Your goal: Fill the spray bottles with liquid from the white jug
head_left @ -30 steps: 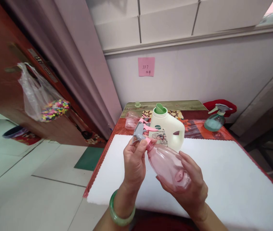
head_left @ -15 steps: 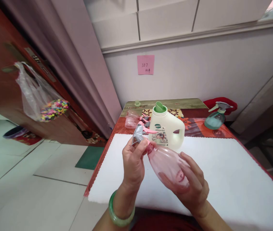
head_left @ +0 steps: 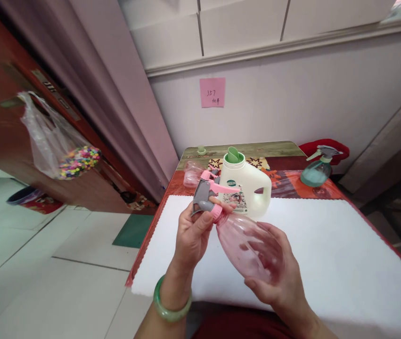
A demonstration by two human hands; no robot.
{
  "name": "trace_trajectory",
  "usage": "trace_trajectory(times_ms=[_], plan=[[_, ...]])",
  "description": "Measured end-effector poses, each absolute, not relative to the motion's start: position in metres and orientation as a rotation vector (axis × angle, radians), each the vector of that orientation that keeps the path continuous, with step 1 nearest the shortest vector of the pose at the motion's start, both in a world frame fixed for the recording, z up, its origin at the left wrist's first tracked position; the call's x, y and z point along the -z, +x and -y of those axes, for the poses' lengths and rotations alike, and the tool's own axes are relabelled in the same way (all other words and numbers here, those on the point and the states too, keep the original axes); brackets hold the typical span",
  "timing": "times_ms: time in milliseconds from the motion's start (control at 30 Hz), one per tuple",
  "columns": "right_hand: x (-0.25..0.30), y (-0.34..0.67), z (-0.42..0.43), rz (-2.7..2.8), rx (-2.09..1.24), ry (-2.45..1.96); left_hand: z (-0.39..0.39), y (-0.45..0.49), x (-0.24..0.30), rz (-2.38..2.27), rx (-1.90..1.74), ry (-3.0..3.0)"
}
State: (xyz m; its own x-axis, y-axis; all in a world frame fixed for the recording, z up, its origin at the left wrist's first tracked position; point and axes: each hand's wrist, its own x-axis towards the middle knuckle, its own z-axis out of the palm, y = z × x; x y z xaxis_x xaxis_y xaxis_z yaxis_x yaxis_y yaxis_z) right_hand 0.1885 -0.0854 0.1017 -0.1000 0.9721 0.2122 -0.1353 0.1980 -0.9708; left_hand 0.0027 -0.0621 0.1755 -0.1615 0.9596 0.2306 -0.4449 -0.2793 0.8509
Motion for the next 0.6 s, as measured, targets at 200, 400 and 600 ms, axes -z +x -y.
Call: trace_trajectory(times_ms=[200,400,600], plan=[[-0.125,0.196,0.078,0.804,-2.061,-0.855,0.060,-0.005,-0.162,-0.745,-1.616,1.003],[-0.119,0.193,0.076,0.397,-2.631,-0.649,0.060,0.003,-0.157,-0.599,-1.580,0.906],[-0.125,0.180,0.074,0.306,-2.754,-0.534,0.060,0.024,-0.153,-0.627,-1.764,0.795]])
